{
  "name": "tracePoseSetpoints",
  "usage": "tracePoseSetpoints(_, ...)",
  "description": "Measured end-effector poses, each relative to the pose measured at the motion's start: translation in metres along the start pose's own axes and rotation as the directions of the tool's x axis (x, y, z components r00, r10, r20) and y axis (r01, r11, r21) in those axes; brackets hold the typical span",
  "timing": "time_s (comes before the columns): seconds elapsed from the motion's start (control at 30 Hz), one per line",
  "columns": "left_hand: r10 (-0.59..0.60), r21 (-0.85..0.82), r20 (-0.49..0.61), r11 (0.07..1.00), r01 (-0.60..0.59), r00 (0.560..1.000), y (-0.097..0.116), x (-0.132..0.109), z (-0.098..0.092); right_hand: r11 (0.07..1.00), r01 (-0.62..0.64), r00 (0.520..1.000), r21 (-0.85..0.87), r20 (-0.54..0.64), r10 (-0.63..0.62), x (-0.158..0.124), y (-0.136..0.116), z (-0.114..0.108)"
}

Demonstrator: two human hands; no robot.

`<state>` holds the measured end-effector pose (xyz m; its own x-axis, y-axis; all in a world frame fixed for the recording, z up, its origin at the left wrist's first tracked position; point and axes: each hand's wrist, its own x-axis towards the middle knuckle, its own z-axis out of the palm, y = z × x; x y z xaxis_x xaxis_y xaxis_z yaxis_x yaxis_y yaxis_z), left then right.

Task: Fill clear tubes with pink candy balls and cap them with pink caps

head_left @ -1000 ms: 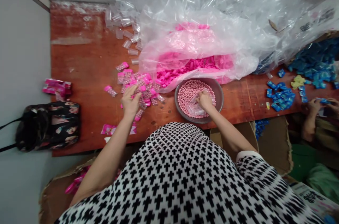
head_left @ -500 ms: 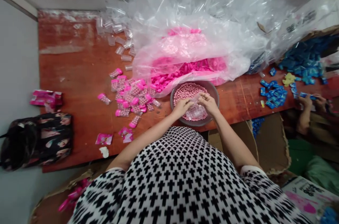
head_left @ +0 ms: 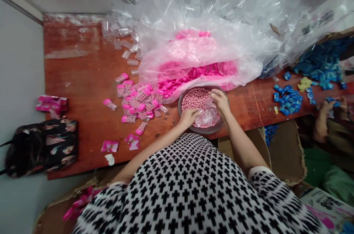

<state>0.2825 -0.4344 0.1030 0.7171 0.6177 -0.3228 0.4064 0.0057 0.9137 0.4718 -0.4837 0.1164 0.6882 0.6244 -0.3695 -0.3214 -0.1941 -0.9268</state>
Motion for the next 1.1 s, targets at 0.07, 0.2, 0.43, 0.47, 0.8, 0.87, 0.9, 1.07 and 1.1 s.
tracePoseSetpoints(0.07, 0.052, -0.002, -0.012, 0.999, -0.052, 0.999, 0.001, 0.006, 0.000, 1.000, -0.007, 0.995, -0.019, 0.096, 0.008, -0.009, 0.007, 0.009)
tracePoseSetpoints(0.2, -0.038, -0.299, -0.138, 0.954, -0.006, 0.990, -0.003, 0.012, 0.004, 0.994, 0.076, 0.961, -0.081, 0.272, -0.051, -0.026, 0.021, 0.019)
tracePoseSetpoints(0.43, -0.039, -0.223, -0.226, 0.975, -0.012, 0.973, -0.009, 0.014, -0.014, 0.541, 0.600, 0.693, -0.589, 0.721, 0.016, -0.008, 0.011, 0.007)
tracePoseSetpoints(0.47, -0.020, -0.151, -0.256, 0.988, -0.019, 0.966, -0.009, 0.013, -0.019, 0.425, 0.642, 0.685, -0.638, 0.726, 0.056, 0.001, 0.009, 0.006)
tracePoseSetpoints(0.8, -0.141, -0.331, -0.242, 0.942, 0.054, 0.960, -0.039, -0.015, -0.040, 0.306, 0.547, 0.798, -0.779, 0.596, 0.089, 0.040, 0.062, 0.034)
tracePoseSetpoints(0.87, -0.130, -0.287, -0.273, 0.957, 0.049, 0.953, -0.041, -0.016, -0.039, 0.411, 0.513, 0.810, -0.754, 0.583, 0.060, 0.033, 0.069, 0.032)
tracePoseSetpoints(0.9, -0.109, -0.239, -0.288, 0.970, 0.039, 0.951, -0.040, -0.015, -0.039, 0.511, 0.479, 0.818, -0.714, 0.574, 0.035, 0.028, 0.069, 0.030)
tracePoseSetpoints(1.07, 0.002, -0.079, -0.255, 0.997, -0.023, 0.967, -0.025, 0.003, -0.029, 0.917, 0.205, 0.864, -0.343, 0.504, -0.005, -0.001, 0.053, 0.016)
tracePoseSetpoints(1.1, 0.003, -0.097, -0.230, 0.995, -0.026, 0.973, -0.021, 0.006, -0.026, 0.929, 0.178, 0.869, -0.323, 0.494, 0.005, -0.008, 0.049, 0.015)
